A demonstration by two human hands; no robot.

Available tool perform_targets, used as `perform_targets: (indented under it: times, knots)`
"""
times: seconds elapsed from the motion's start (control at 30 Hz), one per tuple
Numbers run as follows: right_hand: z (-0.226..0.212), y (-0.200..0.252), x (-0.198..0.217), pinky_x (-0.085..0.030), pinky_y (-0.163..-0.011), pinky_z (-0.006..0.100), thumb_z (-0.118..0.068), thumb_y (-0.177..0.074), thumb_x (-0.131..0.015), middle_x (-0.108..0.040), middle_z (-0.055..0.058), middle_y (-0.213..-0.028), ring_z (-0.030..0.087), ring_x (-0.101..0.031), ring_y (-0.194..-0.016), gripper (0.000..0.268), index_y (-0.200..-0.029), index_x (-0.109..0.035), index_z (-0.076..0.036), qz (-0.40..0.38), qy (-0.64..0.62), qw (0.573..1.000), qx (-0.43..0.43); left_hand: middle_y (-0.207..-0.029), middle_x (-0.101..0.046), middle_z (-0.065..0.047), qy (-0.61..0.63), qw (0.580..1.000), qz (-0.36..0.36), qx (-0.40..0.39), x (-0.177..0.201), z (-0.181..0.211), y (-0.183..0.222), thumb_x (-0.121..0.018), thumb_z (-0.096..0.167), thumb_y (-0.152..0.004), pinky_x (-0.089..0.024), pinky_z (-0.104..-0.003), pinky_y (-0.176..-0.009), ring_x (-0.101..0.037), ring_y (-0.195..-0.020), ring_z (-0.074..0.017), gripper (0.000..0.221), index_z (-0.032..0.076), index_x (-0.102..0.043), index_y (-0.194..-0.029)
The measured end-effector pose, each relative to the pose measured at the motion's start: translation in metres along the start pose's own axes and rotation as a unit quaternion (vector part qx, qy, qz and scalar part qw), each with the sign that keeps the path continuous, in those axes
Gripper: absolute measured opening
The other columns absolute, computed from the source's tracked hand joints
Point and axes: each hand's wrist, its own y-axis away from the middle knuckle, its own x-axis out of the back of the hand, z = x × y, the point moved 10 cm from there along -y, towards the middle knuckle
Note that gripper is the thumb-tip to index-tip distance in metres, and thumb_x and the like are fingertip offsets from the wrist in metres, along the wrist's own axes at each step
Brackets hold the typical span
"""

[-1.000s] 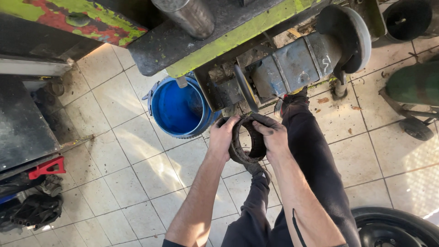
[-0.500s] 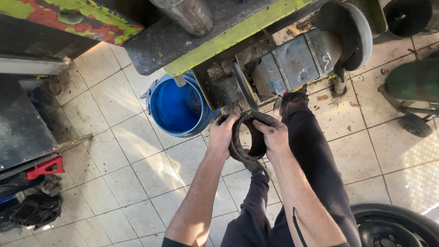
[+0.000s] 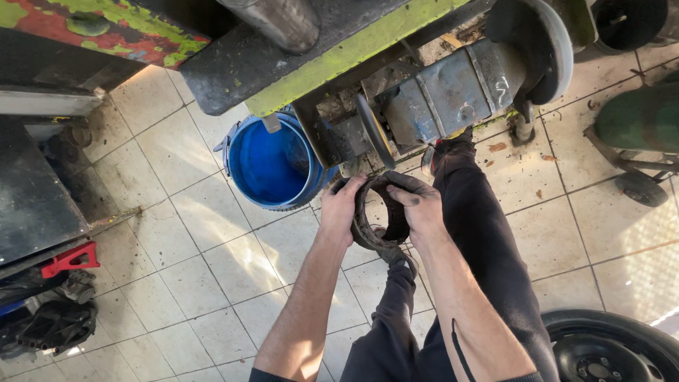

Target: Inspecting and handling an alternator stator in an auto repair shop.

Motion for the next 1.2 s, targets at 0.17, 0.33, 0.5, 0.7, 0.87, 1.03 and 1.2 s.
perform_targets:
  times: [0.17,0.33,0.5,0.7,0.87,1.03,1.2]
  knots:
    - [0.000,0.002,-0.002,-0.064,-0.072,0.032,0.002,-0.072,-0.083,-0.074,0.015,-0.086,0.019,-0.073,-0.081,0.030,-0.101,-0.080,-0.003,-0.005,0.008,1.000,-0.001,-0.080,-0.063,-0.011,0.000,1.000,0.002,0.014,0.003,-0.013,-0.010,-0.084,0.029,-0.075,-0.057,-0.038,-0.064,-0.065,-0.080,-0.0230,0.028,0.007,-0.071,-0.087]
    - [-0.007,0.008,0.003,-0.064,-0.071,0.035,0.001,-0.071,-0.084,-0.075,0.015,-0.087,0.021,-0.074,-0.080,0.027,-0.098,-0.080,-0.005,0.002,0.001,1.000,-0.007,-0.082,-0.065,-0.014,0.036,0.999,-0.009,0.032,0.006,-0.029,-0.019,-0.087,0.029,-0.074,-0.058,-0.040,-0.067,-0.067,-0.080,-0.0263,0.031,0.007,-0.071,-0.090]
    - [-0.023,0.034,0.019,-0.058,-0.065,0.038,-0.024,-0.076,-0.085,-0.070,0.013,-0.094,0.022,-0.065,-0.077,0.034,-0.107,-0.077,-0.011,0.003,0.084,0.993,-0.077,-0.048,-0.033,0.002,0.114,0.975,-0.116,0.148,-0.007,-0.052,0.016,-0.065,0.048,-0.087,-0.030,-0.024,-0.037,-0.038,-0.038,-0.0115,0.047,0.014,-0.046,-0.061]
    - [0.015,0.035,0.044,-0.044,-0.043,0.026,-0.033,-0.078,-0.081,-0.058,0.006,-0.078,0.017,-0.052,-0.050,0.034,-0.100,-0.069,-0.011,0.019,0.024,0.983,-0.181,-0.104,-0.037,-0.009,0.173,0.956,-0.140,0.189,-0.014,-0.081,0.029,-0.051,0.068,-0.088,-0.034,-0.030,-0.069,-0.040,-0.083,-0.0221,0.061,0.012,-0.046,-0.111]
    - [0.011,0.015,0.065,-0.050,-0.054,0.030,-0.027,-0.074,-0.087,-0.056,0.011,-0.080,0.020,-0.059,-0.069,0.038,-0.101,-0.070,-0.006,0.084,0.057,0.992,-0.075,-0.153,-0.046,-0.019,0.052,0.996,-0.057,0.053,0.018,-0.067,0.023,-0.042,0.069,-0.097,-0.030,-0.047,-0.114,-0.040,-0.139,-0.0359,0.081,0.008,-0.048,-0.151]
    - [-0.019,0.038,0.053,-0.055,-0.072,0.037,-0.023,-0.066,-0.092,-0.065,0.014,-0.089,0.021,-0.062,-0.085,0.049,-0.109,-0.075,-0.007,0.120,0.087,0.989,0.007,-0.101,-0.077,-0.007,-0.272,0.923,-0.007,-0.273,0.005,-0.025,0.056,-0.073,0.032,-0.091,-0.055,-0.036,-0.091,-0.073,-0.102,-0.0248,0.028,0.014,-0.076,-0.111]
    - [-0.039,0.045,0.045,-0.056,-0.074,0.035,-0.020,-0.064,-0.092,-0.068,0.013,-0.088,0.020,-0.065,-0.085,0.052,-0.111,-0.075,-0.007,0.122,0.099,0.985,0.067,-0.101,-0.068,-0.017,-0.409,0.827,0.051,-0.383,-0.028,0.001,0.078,-0.065,0.027,-0.092,-0.054,-0.047,-0.089,-0.069,-0.100,-0.0398,0.031,0.003,-0.073,-0.108]
